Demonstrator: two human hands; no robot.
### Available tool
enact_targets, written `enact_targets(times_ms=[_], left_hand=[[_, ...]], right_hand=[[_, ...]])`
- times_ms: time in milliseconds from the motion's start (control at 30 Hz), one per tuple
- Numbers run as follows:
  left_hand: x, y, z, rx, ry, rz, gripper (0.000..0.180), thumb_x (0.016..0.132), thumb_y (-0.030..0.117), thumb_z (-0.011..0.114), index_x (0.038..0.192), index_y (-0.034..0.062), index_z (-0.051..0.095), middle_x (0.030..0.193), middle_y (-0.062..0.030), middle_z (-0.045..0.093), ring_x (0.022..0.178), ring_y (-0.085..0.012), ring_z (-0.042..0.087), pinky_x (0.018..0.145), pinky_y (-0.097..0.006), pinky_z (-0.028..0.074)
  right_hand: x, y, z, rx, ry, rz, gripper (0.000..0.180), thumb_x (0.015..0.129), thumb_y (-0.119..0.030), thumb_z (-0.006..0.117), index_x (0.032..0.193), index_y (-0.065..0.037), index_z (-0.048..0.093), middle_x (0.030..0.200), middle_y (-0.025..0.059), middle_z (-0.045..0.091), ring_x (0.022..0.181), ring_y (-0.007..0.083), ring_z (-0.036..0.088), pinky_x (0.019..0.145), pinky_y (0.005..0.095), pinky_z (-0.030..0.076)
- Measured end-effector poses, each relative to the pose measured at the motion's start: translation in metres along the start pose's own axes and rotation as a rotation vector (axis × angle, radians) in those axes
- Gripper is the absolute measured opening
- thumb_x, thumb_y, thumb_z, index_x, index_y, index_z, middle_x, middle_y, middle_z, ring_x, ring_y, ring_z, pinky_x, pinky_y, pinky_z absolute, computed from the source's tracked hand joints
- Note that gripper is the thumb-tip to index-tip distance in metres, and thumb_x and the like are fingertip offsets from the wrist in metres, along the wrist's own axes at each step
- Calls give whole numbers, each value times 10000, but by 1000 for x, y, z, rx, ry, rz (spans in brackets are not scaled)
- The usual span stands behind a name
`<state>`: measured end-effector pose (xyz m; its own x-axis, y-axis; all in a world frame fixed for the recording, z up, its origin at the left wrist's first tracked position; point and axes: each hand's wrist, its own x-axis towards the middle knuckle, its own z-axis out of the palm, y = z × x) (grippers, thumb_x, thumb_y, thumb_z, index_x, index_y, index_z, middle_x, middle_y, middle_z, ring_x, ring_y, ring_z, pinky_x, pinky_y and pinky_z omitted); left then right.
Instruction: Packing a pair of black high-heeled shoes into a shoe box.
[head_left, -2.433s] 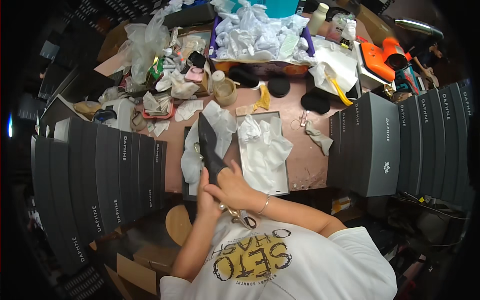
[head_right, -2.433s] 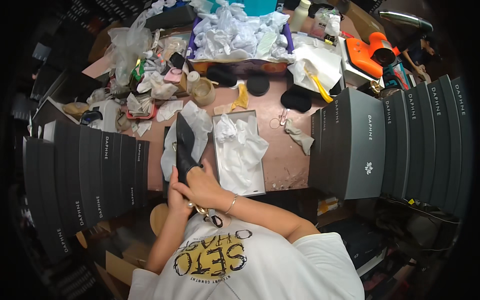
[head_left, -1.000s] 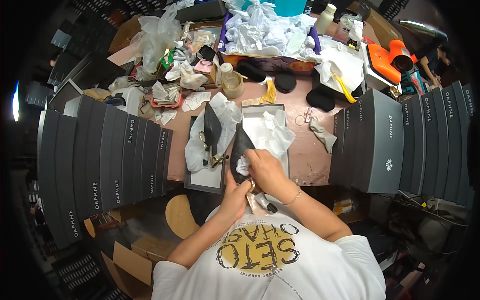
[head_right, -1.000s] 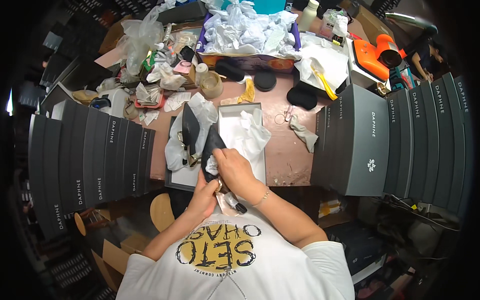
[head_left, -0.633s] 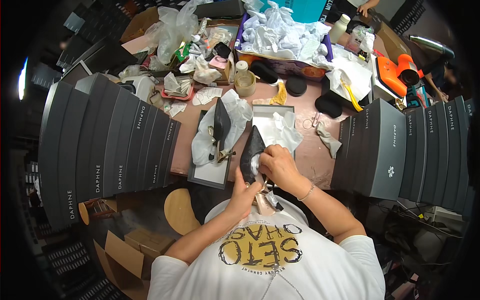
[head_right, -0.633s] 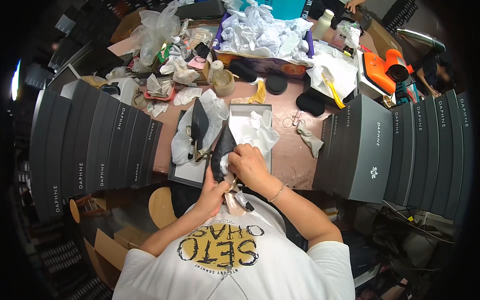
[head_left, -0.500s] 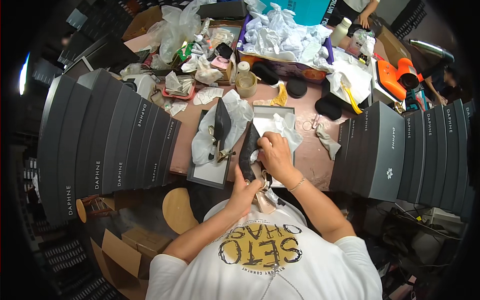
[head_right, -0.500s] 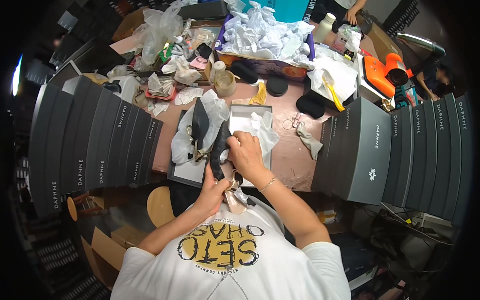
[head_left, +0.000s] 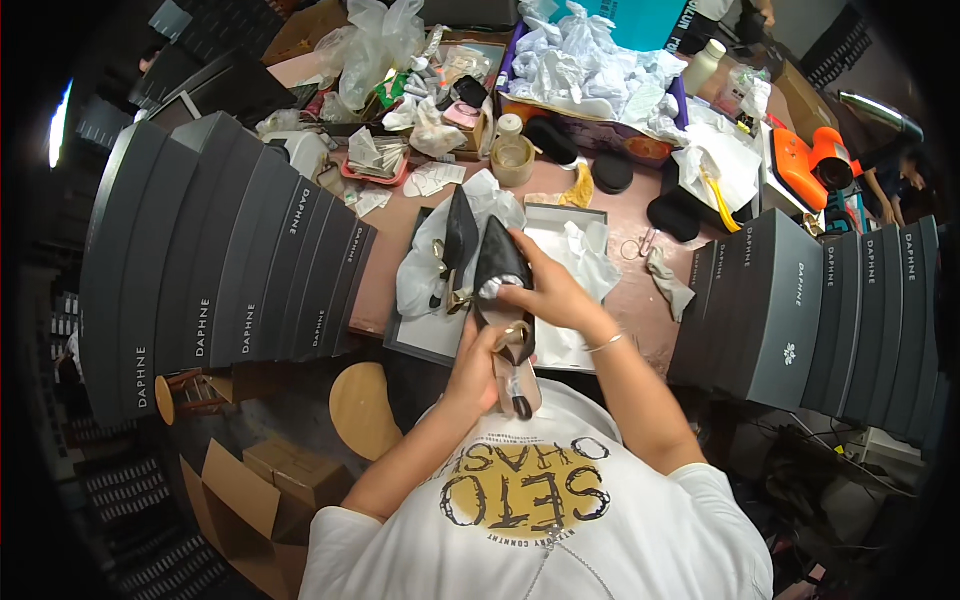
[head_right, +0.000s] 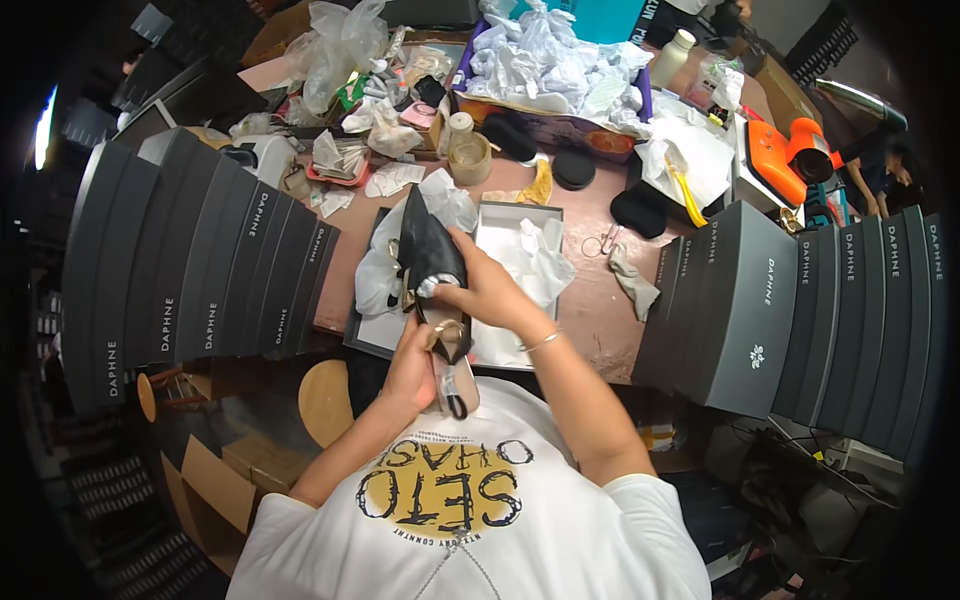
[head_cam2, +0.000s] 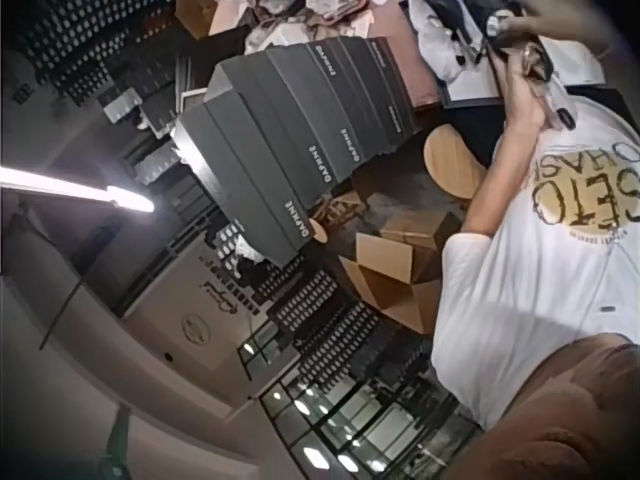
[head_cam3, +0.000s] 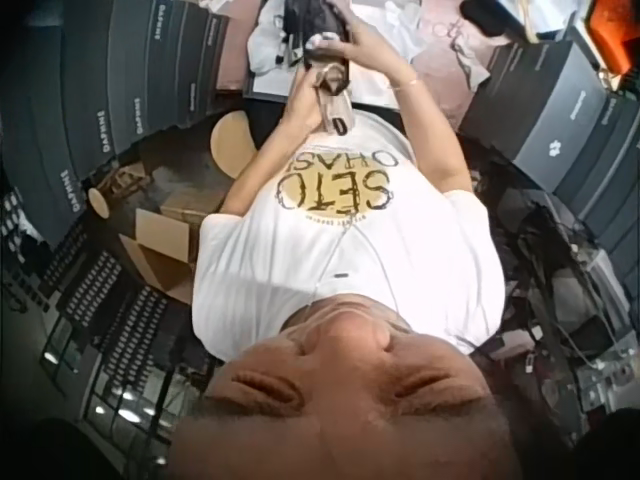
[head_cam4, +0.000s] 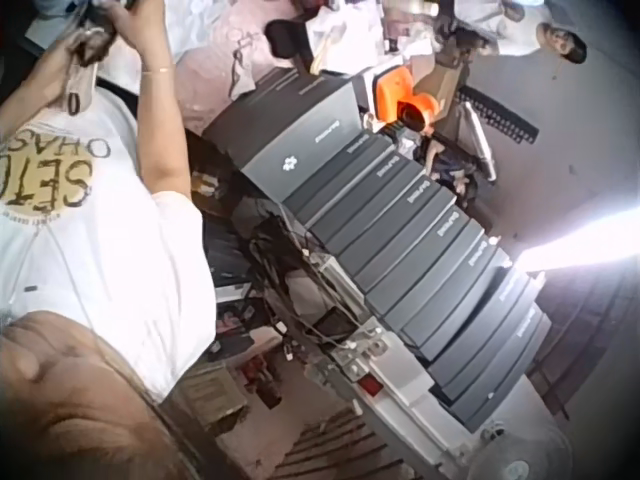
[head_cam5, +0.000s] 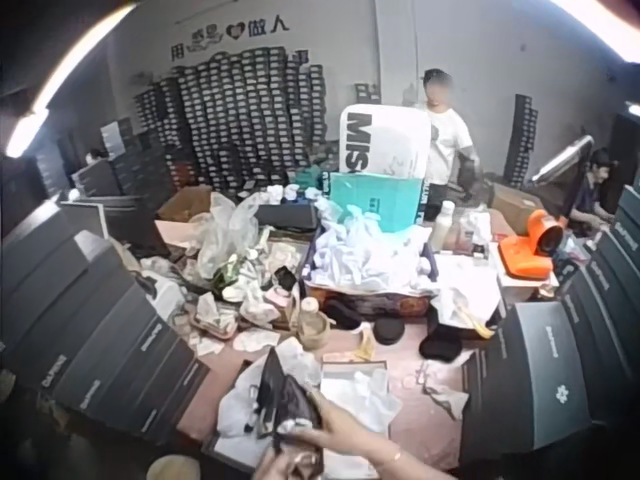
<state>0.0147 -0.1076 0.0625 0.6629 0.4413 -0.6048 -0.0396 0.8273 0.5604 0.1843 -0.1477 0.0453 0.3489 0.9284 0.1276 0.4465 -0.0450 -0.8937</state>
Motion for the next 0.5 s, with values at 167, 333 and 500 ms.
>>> enact_targets(times_ms=[167, 333, 500], left_hand=[[15, 46, -38, -415, -290, -262, 355, 919, 263, 511, 1073, -55, 535, 945, -126, 603, 796, -212, 622, 726, -302, 548], [23, 62, -32, -696, -583, -320, 727, 896, 170, 576, 1488, 108, 159, 942, -117, 433, 755, -176, 499, 658, -310, 507], [27, 59, -10, -722, -763, -373, 716, 926, 180, 548, 1491, 105, 114, 921, -137, 444, 710, -193, 517, 628, -314, 509]], right_hand=[[-29, -45, -56, 303, -138, 174, 571, 848, -181, 689, 1340, -35, 440, 1231, 126, 546, 978, 174, 600, 804, 305, 505], [-71, -64, -23, 304, -214, 99, 474, 775, -197, 767, 1174, -16, 585, 997, 90, 628, 849, 153, 612, 735, 269, 488], [-81, -72, -6, 370, -84, 141, 292, 800, -195, 744, 1005, -12, 644, 852, 67, 631, 724, 138, 581, 687, 257, 472]])
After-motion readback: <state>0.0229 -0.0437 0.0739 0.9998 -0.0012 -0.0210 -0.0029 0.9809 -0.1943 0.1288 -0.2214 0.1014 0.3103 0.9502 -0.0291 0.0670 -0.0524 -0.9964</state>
